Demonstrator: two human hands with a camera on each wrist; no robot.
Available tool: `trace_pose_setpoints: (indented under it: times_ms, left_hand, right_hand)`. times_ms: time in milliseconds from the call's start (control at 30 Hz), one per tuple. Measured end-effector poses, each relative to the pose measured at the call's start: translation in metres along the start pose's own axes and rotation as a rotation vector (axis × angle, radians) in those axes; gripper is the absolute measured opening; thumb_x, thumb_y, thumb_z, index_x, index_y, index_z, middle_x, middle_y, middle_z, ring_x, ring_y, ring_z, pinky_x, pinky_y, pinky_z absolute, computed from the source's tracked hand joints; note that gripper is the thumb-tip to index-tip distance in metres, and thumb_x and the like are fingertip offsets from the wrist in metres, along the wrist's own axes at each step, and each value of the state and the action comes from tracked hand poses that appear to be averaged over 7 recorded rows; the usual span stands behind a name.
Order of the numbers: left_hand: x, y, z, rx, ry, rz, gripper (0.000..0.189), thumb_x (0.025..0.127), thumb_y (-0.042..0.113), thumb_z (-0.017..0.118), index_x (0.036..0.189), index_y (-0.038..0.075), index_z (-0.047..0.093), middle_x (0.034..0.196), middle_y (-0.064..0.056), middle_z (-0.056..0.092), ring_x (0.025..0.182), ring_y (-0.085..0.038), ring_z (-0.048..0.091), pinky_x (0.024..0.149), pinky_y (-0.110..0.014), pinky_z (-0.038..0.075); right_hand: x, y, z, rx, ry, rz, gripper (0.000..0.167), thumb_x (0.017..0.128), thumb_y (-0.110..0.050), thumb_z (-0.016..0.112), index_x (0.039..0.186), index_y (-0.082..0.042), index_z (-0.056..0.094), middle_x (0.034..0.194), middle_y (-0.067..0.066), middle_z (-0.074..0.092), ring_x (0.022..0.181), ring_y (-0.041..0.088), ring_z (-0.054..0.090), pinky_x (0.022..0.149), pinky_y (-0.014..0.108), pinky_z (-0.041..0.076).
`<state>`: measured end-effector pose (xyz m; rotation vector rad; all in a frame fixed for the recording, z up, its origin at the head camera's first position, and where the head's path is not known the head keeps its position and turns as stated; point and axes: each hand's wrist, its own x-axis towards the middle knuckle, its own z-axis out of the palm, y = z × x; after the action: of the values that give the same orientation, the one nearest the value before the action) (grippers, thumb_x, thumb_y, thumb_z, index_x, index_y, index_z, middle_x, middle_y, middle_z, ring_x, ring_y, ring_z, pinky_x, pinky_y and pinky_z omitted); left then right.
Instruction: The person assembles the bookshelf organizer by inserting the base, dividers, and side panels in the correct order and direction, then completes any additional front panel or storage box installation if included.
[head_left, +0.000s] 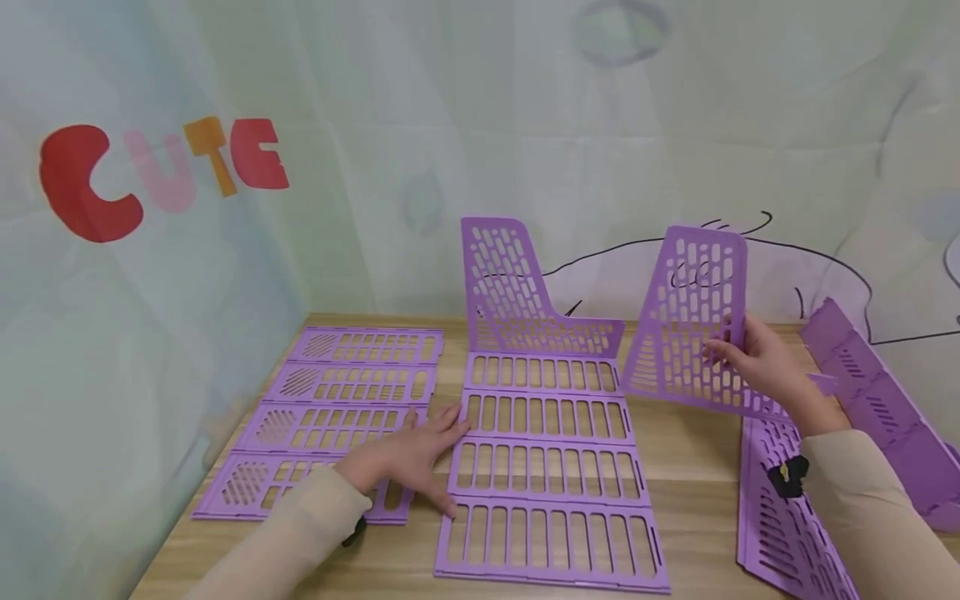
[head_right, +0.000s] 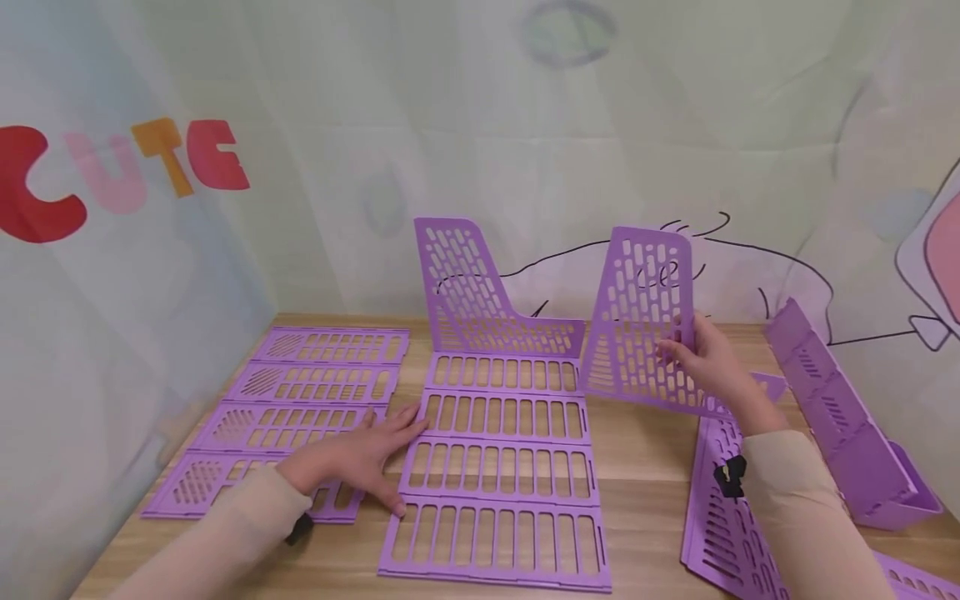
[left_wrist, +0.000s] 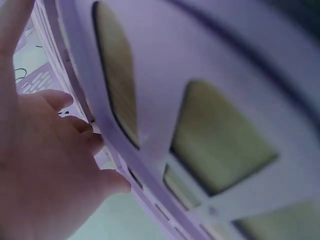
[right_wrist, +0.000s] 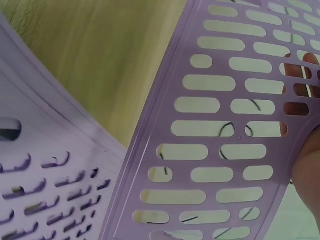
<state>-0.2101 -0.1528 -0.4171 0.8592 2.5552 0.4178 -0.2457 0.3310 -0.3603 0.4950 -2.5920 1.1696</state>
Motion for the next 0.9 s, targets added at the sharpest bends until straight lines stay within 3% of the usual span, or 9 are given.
trace_pose_setpoints:
  times_ms: [433,900]
  left_hand:
    - [0.001,-0.004,0.001,-0.027,-0.026,-0.005,0.124,0.062,0.059,0.082,0.155,0.012,0.016,0.161,-0.015,-0.004,0.148,-0.031,-0.001,0.113,-0.062,-0.007]
    - [0.000,-0.002,-0.001,-0.048,-0.031,-0.001,0.121,0.062,0.057,0.083,0.155,0.013,0.018,0.161,-0.017,-0.003,0.148,-0.031,-0.002,0.113,-0.061,-0.008]
  right_hand:
    - [0.004,0.014,0.008,-0.003,-0.053,0.056,0.016,0.098,0.001,0.050,0.108,0.011,0.043,0.087,0.022,0.065,0.070,0.000,0.060,0.058,0.022,0.053]
    - [0.008,0.016,0.007,-0.013,-0.056,0.057,0.017,0.099,-0.005,0.051,0.107,0.009,0.044,0.085,0.019,0.067,0.067,-0.001,0.058,0.057,0.025,0.053]
